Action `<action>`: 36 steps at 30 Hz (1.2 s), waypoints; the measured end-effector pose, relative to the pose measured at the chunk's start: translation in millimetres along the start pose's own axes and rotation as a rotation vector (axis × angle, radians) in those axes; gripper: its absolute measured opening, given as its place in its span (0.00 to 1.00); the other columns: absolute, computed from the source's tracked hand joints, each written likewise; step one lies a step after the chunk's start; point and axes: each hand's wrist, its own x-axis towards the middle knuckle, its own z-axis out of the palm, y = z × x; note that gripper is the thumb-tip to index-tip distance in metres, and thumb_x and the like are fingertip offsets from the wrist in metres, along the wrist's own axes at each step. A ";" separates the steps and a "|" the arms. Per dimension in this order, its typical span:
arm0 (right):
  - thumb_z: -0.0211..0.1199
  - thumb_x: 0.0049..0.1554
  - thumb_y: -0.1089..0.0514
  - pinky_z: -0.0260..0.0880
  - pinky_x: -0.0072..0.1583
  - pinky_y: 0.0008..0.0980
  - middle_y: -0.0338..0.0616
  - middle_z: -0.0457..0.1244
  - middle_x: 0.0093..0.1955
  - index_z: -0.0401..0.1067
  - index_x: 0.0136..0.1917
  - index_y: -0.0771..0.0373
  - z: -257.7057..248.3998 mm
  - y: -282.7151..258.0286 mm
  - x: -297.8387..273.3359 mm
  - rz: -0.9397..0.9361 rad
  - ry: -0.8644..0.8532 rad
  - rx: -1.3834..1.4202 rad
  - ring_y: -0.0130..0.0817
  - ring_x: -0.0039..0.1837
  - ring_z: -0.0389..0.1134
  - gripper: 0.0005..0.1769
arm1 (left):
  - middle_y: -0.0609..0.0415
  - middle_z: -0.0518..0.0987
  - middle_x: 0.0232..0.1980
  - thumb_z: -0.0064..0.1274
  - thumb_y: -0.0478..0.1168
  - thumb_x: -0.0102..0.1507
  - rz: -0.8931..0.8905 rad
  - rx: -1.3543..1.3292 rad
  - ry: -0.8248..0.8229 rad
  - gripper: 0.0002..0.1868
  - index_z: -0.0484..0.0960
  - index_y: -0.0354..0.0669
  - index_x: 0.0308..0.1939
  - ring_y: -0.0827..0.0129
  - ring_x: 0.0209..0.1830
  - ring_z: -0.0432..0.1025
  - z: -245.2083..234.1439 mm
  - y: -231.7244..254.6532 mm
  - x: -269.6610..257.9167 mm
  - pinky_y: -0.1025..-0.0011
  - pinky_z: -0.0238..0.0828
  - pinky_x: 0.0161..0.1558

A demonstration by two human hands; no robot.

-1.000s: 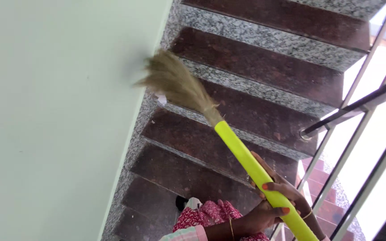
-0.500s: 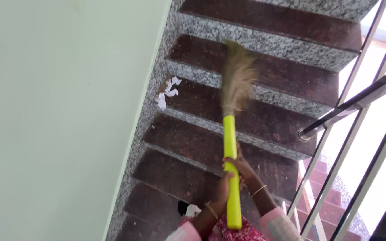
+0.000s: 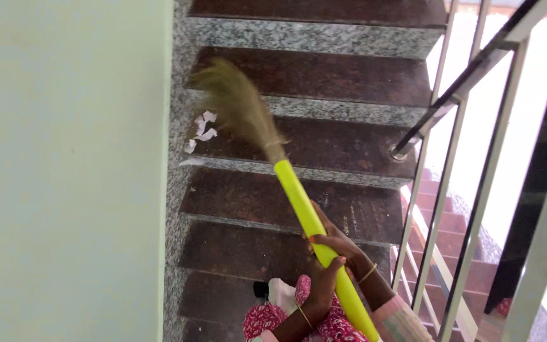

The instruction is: The person sweeps debris and paper scraps down the stairs using a broom.

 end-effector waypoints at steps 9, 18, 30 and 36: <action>0.63 0.49 0.62 0.74 0.40 0.36 0.52 0.63 0.49 0.29 0.85 0.44 -43.3 -29.7 -42.7 -0.145 0.637 -0.013 0.37 0.42 0.69 0.62 | 0.54 0.79 0.33 0.59 0.43 0.59 -0.134 0.239 -0.339 0.18 0.76 0.42 0.50 0.70 0.25 0.74 32.8 -4.5 65.1 0.74 0.74 0.30; 0.60 0.50 0.64 0.75 0.40 0.38 0.54 0.62 0.49 0.24 0.84 0.41 -51.4 14.8 -11.4 0.045 0.699 0.021 0.42 0.43 0.68 0.62 | 0.53 0.79 0.34 0.60 0.49 0.63 -0.172 0.095 -0.301 0.22 0.79 0.34 0.50 0.72 0.25 0.74 -25.7 -30.2 99.6 0.75 0.73 0.28; 0.65 0.52 0.66 0.75 0.42 0.38 0.53 0.58 0.65 0.16 0.83 0.44 59.0 59.6 79.5 0.130 0.093 -0.143 0.40 0.43 0.70 0.67 | 0.52 0.77 0.35 0.55 0.50 0.63 -0.129 -0.241 0.094 0.23 0.75 0.35 0.53 0.71 0.28 0.75 -112.9 41.4 13.5 0.73 0.77 0.31; 0.66 0.54 0.66 0.80 0.50 0.41 0.51 0.57 0.67 0.23 0.84 0.49 50.2 28.8 43.4 -0.070 0.093 -0.228 0.36 0.53 0.71 0.63 | 0.48 0.78 0.32 0.59 0.44 0.63 -0.174 0.045 0.087 0.20 0.73 0.37 0.53 0.66 0.26 0.76 -77.3 36.3 0.3 0.70 0.78 0.30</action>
